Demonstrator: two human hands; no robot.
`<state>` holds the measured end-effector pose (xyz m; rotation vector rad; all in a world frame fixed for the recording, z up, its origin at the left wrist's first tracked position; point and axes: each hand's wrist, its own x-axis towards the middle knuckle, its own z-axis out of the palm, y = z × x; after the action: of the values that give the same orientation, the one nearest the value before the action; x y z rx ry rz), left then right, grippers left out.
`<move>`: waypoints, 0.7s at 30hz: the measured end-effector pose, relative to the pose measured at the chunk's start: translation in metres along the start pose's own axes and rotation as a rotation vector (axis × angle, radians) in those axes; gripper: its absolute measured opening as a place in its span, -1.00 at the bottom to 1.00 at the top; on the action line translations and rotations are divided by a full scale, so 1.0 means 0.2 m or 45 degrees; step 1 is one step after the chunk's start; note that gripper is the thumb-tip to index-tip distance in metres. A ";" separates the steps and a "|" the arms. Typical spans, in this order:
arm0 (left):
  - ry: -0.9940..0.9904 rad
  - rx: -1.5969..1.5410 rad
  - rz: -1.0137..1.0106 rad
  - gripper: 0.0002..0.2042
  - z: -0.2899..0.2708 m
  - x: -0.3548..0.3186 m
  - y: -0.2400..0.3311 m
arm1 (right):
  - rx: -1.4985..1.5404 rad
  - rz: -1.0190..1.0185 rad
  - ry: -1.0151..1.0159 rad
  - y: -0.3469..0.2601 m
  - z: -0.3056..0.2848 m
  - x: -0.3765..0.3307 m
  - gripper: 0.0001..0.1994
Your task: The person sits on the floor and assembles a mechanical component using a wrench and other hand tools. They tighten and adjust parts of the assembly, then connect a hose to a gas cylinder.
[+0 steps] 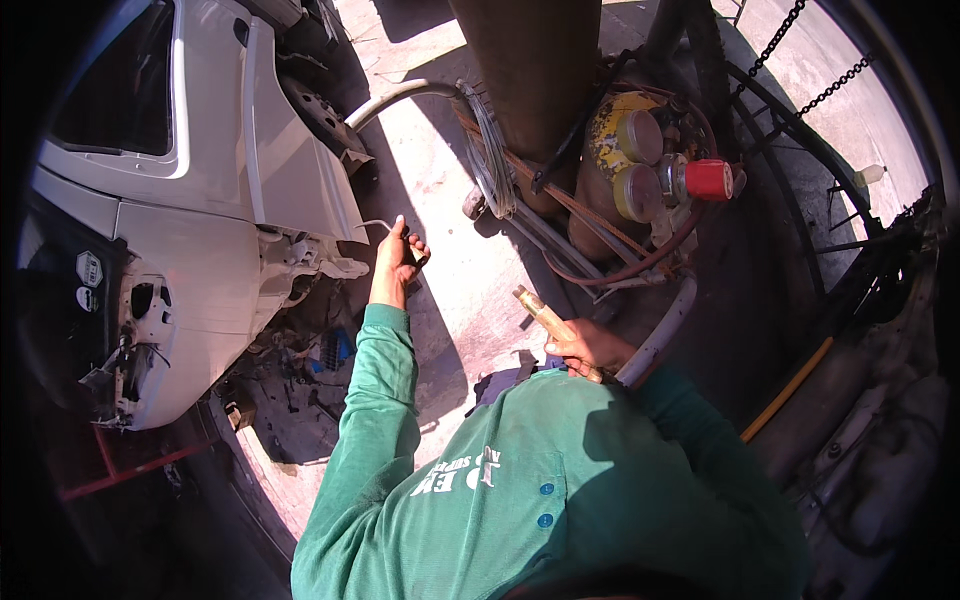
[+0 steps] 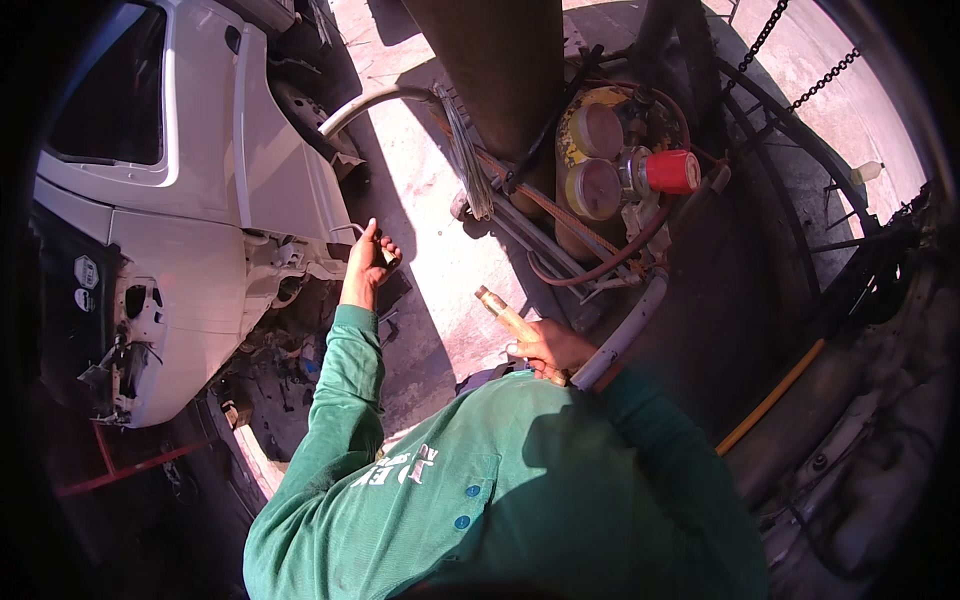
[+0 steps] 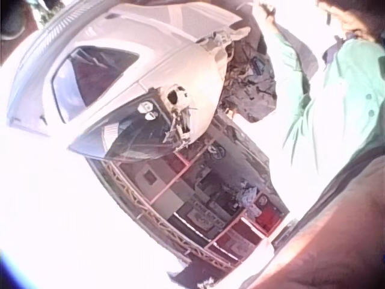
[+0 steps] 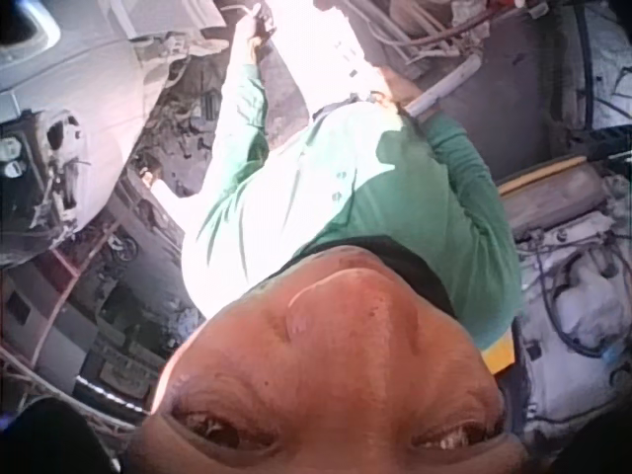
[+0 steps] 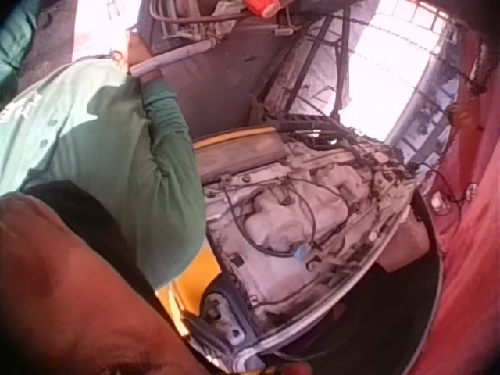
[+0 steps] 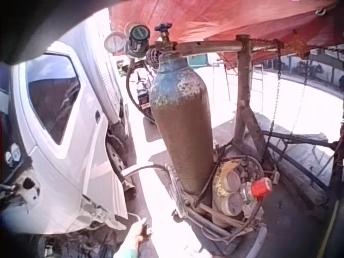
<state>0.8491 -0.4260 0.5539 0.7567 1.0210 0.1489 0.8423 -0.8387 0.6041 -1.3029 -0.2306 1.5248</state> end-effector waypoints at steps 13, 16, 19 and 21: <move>-0.292 2.533 0.416 -0.79 -0.17 -0.09 -0.82 | -0.071 0.010 0.127 0.35 -0.19 0.03 -0.76; -0.385 2.439 0.683 -0.77 0.15 -0.29 -0.39 | -0.029 0.012 0.148 0.41 -0.21 0.03 -0.74; -0.461 2.045 0.851 -0.72 0.57 -0.71 0.11 | -0.054 0.047 0.137 0.51 -0.28 0.11 -0.69; -0.473 1.906 1.077 -0.68 0.72 -0.87 0.36 | -0.231 0.094 0.211 0.28 -0.20 0.01 -0.59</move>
<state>0.8892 -0.5224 0.7663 2.4531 0.2300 -0.0739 0.8422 -0.8789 0.5476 -1.5891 -0.2201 1.4745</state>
